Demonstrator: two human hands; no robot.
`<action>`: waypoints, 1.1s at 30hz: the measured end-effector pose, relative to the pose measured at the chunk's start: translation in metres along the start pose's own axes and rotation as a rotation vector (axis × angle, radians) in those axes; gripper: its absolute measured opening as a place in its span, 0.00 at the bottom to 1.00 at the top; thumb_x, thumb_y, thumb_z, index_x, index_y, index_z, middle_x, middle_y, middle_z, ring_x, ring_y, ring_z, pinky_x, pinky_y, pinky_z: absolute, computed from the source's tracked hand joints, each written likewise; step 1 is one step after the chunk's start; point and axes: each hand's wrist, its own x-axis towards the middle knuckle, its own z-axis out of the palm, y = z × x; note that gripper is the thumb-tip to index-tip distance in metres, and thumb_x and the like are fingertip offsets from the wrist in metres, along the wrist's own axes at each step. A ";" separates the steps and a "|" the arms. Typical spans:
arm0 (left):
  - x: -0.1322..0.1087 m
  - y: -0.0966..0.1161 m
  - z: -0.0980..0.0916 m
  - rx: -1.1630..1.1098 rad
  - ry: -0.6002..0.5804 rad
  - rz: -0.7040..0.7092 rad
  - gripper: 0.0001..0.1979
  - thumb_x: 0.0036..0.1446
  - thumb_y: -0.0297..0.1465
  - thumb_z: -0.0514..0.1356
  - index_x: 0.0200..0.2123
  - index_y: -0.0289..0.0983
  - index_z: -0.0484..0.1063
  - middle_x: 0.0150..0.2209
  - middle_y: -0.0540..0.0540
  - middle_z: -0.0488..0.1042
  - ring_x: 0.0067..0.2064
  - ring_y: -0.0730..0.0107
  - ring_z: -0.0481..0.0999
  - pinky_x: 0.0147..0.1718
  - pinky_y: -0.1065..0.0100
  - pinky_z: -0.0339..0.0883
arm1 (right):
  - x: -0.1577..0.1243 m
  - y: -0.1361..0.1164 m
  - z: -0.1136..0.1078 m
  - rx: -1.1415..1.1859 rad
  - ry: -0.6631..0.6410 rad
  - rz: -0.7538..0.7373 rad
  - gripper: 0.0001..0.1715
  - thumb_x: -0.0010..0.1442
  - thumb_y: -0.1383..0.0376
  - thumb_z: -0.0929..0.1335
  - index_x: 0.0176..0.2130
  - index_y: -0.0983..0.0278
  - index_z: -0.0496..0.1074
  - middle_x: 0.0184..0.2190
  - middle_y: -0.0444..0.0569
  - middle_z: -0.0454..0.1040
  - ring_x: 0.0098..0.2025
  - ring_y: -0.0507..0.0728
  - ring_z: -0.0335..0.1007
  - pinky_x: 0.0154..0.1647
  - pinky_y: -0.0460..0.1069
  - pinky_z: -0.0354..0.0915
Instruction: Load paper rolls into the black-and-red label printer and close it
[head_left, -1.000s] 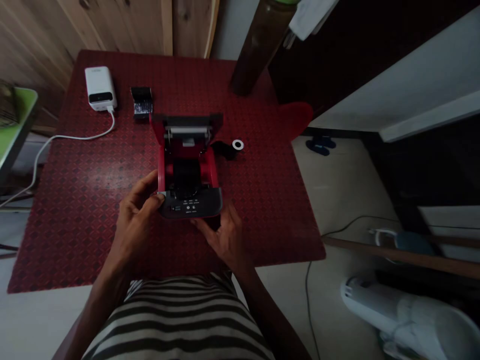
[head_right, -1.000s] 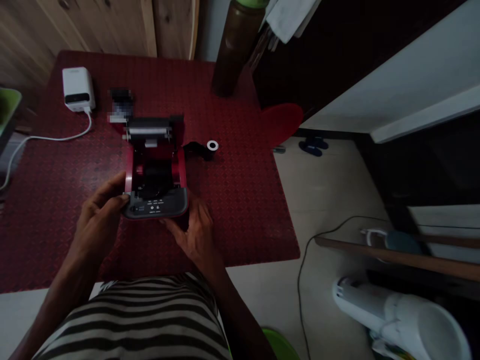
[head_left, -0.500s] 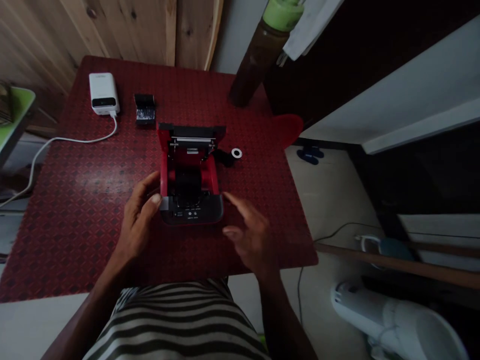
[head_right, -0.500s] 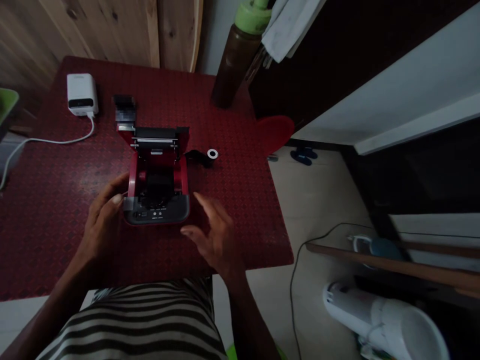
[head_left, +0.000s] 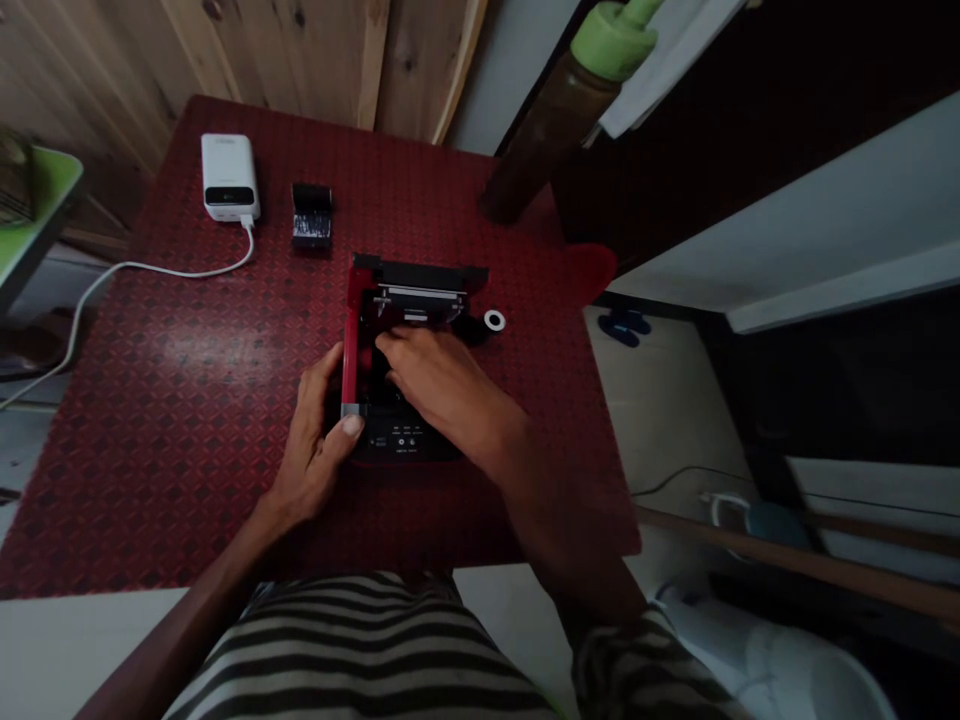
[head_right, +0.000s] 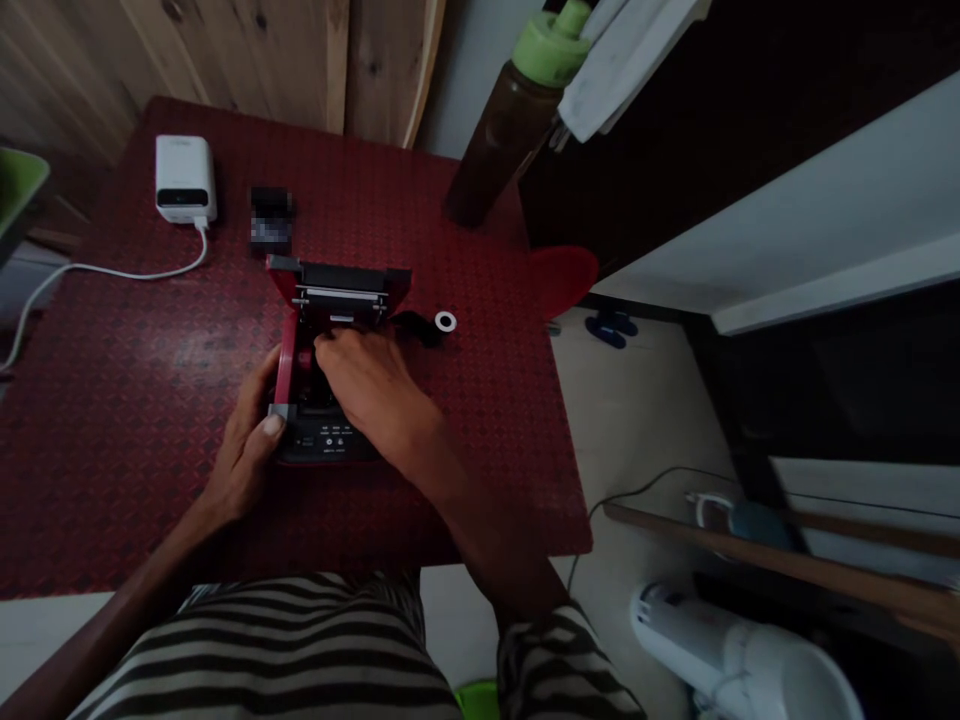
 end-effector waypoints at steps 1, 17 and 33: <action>0.000 0.000 0.000 0.000 0.002 0.000 0.36 0.85 0.51 0.57 0.88 0.52 0.58 0.84 0.38 0.66 0.83 0.37 0.68 0.82 0.32 0.63 | 0.001 -0.001 -0.002 -0.010 -0.005 -0.007 0.23 0.82 0.79 0.63 0.61 0.67 0.84 0.58 0.61 0.89 0.59 0.66 0.89 0.58 0.57 0.79; 0.008 0.013 0.001 -0.013 0.052 -0.083 0.39 0.80 0.58 0.60 0.84 0.49 0.67 0.80 0.37 0.72 0.80 0.36 0.73 0.78 0.36 0.69 | -0.122 0.058 0.042 0.708 0.914 0.237 0.16 0.70 0.64 0.80 0.56 0.53 0.85 0.54 0.47 0.93 0.55 0.63 0.90 0.62 0.64 0.84; 0.009 0.011 0.001 0.015 0.094 -0.122 0.41 0.76 0.63 0.60 0.82 0.49 0.71 0.79 0.41 0.76 0.79 0.36 0.75 0.80 0.38 0.67 | -0.134 0.083 0.120 0.975 0.521 0.321 0.38 0.65 0.66 0.77 0.71 0.52 0.81 0.70 0.53 0.87 0.62 0.64 0.91 0.68 0.66 0.83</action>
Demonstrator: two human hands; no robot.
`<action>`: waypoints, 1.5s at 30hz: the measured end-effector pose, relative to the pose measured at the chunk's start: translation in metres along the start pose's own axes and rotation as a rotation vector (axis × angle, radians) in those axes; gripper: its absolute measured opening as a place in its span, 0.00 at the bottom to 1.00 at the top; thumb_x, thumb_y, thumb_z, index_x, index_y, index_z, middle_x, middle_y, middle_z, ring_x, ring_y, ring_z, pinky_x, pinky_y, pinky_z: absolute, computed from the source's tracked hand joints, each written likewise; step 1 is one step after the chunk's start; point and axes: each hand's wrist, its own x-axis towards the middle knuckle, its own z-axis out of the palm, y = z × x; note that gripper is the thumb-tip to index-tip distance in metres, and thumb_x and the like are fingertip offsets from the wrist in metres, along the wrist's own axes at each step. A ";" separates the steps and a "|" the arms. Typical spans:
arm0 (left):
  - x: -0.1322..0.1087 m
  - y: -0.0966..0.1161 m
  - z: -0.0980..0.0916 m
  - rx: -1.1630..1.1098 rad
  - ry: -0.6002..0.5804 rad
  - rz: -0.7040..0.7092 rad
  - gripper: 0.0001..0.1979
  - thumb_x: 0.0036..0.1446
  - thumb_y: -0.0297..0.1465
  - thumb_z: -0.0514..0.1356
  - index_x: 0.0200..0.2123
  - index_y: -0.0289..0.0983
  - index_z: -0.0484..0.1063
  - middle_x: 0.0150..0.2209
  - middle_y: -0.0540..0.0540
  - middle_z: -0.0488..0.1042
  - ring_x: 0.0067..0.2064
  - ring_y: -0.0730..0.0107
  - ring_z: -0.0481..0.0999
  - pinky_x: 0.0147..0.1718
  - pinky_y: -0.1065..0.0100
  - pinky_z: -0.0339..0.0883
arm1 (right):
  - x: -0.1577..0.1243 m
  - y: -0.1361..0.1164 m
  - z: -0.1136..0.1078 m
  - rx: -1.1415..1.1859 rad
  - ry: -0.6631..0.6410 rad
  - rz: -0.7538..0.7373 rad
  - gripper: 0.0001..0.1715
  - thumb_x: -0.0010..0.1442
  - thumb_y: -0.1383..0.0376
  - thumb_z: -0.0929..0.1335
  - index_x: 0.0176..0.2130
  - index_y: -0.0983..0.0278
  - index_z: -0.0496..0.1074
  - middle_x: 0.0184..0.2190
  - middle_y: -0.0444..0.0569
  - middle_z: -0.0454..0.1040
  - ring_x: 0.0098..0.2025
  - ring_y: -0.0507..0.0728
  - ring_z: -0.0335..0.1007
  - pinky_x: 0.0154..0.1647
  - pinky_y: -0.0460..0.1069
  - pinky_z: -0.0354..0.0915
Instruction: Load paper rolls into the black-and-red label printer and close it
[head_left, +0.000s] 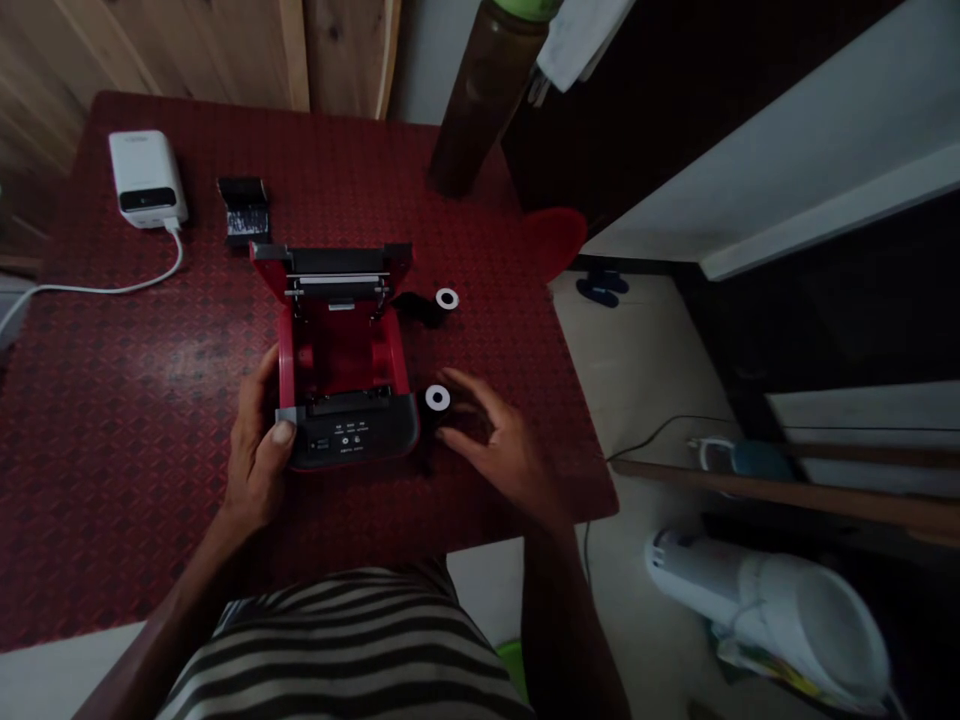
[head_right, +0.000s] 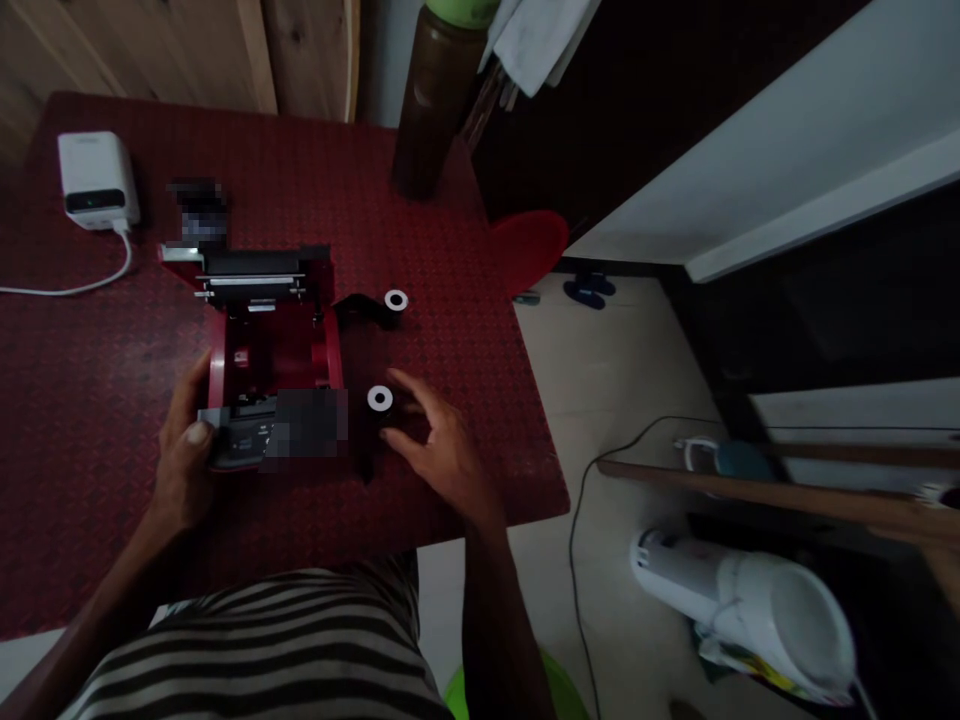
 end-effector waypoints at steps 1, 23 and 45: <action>0.000 0.001 0.000 0.006 -0.003 -0.005 0.42 0.76 0.63 0.60 0.82 0.49 0.71 0.79 0.41 0.76 0.78 0.36 0.75 0.80 0.37 0.67 | -0.001 0.000 -0.012 -0.010 -0.033 0.016 0.40 0.65 0.66 0.77 0.73 0.51 0.80 0.70 0.53 0.87 0.61 0.64 0.91 0.66 0.66 0.85; 0.001 0.007 -0.001 0.020 -0.045 0.066 0.37 0.81 0.57 0.59 0.83 0.48 0.68 0.78 0.38 0.75 0.76 0.39 0.76 0.75 0.40 0.74 | 0.073 -0.051 -0.040 0.060 0.211 -0.262 0.21 0.65 0.57 0.83 0.54 0.53 0.81 0.55 0.49 0.88 0.59 0.65 0.86 0.65 0.62 0.81; 0.000 0.000 -0.003 -0.047 -0.102 0.009 0.39 0.80 0.55 0.63 0.85 0.49 0.64 0.80 0.36 0.71 0.79 0.37 0.72 0.80 0.34 0.64 | 0.103 -0.121 0.081 -0.900 -0.273 -0.432 0.21 0.71 0.81 0.68 0.50 0.60 0.83 0.43 0.55 0.88 0.44 0.65 0.87 0.52 0.58 0.82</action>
